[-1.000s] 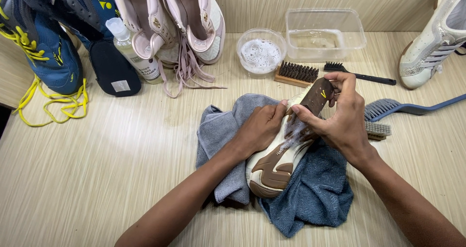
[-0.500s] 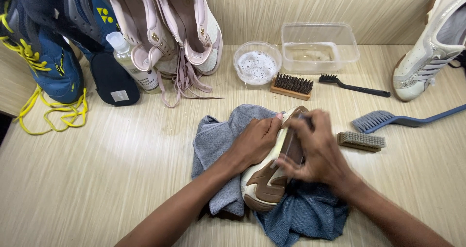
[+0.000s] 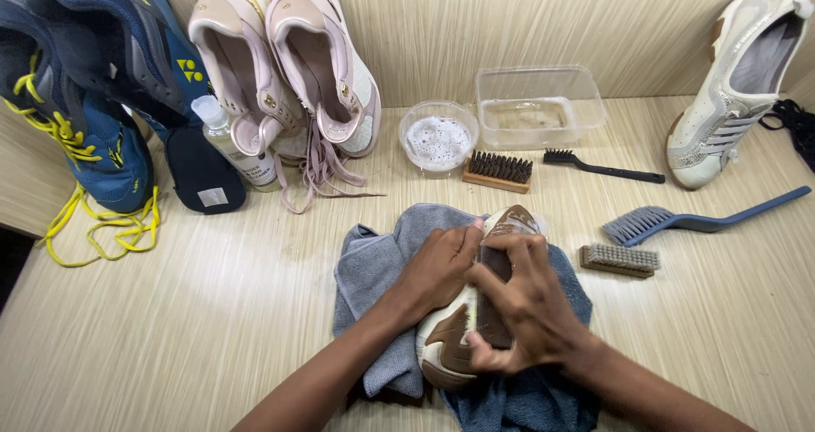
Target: The person scrubs the sole of a sneaker with a brush and soapy water, then wipes the foam off with a cloth. The shoe is held over a towel on a wooden table while other shoes and cleaning supplies are visible nearby.
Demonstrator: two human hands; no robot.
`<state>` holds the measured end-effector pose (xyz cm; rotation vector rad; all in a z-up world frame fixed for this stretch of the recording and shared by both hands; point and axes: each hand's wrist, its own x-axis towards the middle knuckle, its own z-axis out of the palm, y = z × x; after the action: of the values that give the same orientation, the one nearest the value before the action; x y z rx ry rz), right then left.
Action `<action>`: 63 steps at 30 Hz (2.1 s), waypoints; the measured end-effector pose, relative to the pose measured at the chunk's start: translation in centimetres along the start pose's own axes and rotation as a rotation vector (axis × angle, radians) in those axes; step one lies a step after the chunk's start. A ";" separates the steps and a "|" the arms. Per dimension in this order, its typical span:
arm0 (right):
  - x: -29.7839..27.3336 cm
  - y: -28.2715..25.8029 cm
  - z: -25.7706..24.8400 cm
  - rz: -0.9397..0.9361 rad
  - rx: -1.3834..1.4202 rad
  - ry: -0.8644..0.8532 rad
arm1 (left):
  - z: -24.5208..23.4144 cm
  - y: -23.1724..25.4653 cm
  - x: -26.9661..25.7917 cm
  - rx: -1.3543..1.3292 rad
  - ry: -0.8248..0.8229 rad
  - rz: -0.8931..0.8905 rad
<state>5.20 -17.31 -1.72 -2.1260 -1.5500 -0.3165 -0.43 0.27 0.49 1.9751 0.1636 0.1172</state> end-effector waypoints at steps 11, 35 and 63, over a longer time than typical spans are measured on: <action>2.1 5.6 0.4 0.046 0.079 0.170 | 1.1 -1.6 0.3 0.003 -0.026 -0.083; 0.9 5.4 1.0 0.080 0.075 0.117 | 1.4 -1.7 0.2 0.035 0.011 -0.018; 0.8 7.9 1.4 0.207 -0.025 0.192 | 0.9 -0.5 0.2 0.017 0.020 -0.023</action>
<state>12.71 -17.82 -4.50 -2.1815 -1.2137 -0.4548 -0.11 -0.29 -0.37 1.9890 0.2012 0.1204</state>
